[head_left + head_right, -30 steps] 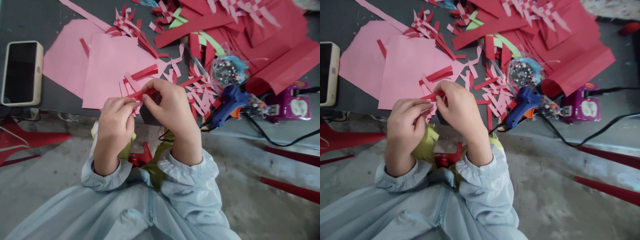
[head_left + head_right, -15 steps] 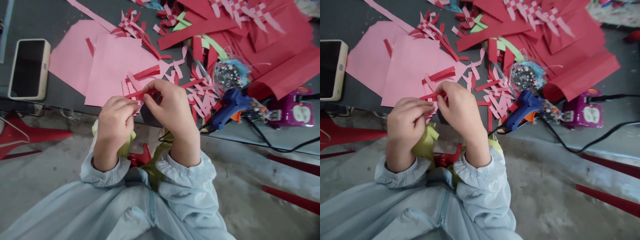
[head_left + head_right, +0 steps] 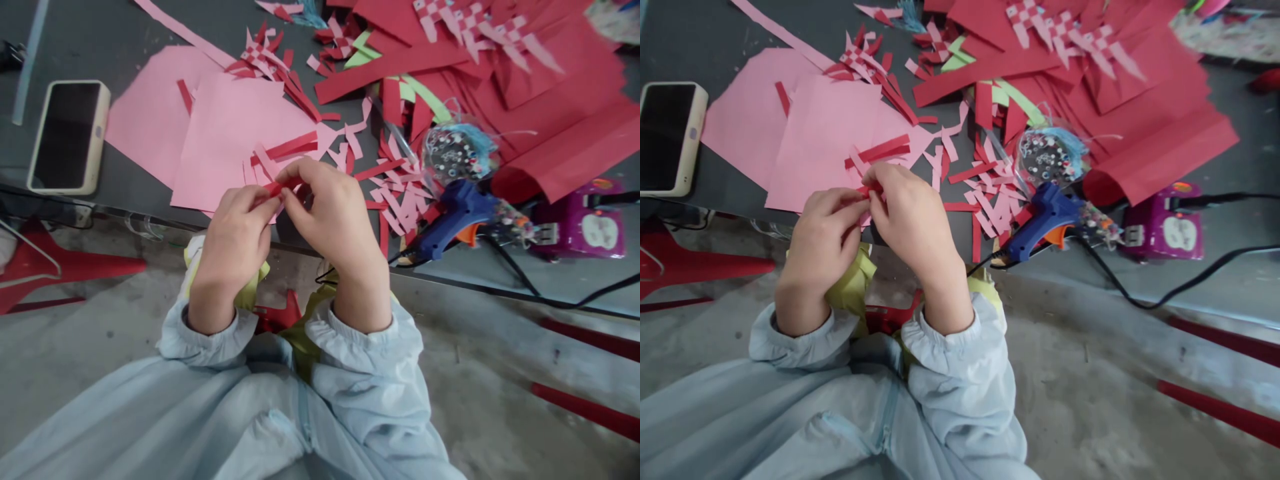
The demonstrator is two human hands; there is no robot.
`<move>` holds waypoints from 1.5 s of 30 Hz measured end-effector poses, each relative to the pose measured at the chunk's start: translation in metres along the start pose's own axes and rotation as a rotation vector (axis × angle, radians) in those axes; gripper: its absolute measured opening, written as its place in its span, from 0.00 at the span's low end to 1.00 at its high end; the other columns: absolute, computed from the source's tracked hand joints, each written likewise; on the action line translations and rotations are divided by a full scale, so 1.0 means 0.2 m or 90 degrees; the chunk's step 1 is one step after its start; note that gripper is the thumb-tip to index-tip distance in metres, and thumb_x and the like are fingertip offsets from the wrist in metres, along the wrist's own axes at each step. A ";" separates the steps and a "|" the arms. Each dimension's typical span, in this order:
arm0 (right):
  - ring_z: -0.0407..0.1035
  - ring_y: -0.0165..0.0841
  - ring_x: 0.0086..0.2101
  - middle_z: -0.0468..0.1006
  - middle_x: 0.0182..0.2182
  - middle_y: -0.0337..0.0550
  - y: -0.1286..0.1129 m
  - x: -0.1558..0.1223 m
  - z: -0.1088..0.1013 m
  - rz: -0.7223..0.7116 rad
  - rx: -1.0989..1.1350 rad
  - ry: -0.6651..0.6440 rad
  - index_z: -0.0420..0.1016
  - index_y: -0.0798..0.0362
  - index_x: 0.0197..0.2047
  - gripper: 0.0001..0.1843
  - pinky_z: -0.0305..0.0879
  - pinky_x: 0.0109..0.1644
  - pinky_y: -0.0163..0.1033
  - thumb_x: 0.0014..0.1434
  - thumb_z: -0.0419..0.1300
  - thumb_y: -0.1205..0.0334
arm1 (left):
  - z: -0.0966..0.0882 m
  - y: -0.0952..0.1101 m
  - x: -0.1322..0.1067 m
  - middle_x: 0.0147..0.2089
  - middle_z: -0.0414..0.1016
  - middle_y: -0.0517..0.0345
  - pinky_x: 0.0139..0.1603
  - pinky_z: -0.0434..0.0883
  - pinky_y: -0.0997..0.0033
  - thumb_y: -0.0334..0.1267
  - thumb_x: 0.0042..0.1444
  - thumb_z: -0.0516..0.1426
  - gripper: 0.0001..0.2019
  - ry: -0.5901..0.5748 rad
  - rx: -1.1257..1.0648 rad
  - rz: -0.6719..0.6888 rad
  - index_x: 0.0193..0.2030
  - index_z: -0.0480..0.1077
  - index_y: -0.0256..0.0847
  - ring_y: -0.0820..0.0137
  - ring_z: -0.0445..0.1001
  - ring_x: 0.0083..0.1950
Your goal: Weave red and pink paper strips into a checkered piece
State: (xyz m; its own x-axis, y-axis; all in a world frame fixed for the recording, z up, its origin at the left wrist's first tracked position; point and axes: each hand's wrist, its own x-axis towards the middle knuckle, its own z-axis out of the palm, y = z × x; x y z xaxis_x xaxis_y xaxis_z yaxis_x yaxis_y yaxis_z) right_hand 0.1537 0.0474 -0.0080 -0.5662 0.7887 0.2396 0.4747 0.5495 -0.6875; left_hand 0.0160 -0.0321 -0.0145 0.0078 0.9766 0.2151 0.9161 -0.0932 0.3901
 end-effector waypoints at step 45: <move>0.70 0.39 0.40 0.78 0.40 0.49 -0.03 0.00 0.06 0.119 -0.243 0.015 0.75 0.53 0.38 0.08 0.58 0.37 0.41 0.65 0.54 0.64 | 0.01 0.00 -0.01 0.55 0.74 0.43 0.62 0.68 0.52 0.26 0.60 0.48 0.22 -0.011 -0.022 -0.018 0.59 0.71 0.34 0.55 0.70 0.58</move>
State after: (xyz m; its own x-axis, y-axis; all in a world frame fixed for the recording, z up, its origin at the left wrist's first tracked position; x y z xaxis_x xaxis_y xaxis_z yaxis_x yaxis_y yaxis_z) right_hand 0.1433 0.0398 -0.0115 -0.4333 0.8881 0.1533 0.7859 0.4556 -0.4181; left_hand 0.0166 -0.0347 -0.0166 -0.0105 0.9820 0.1886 0.9014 -0.0723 0.4268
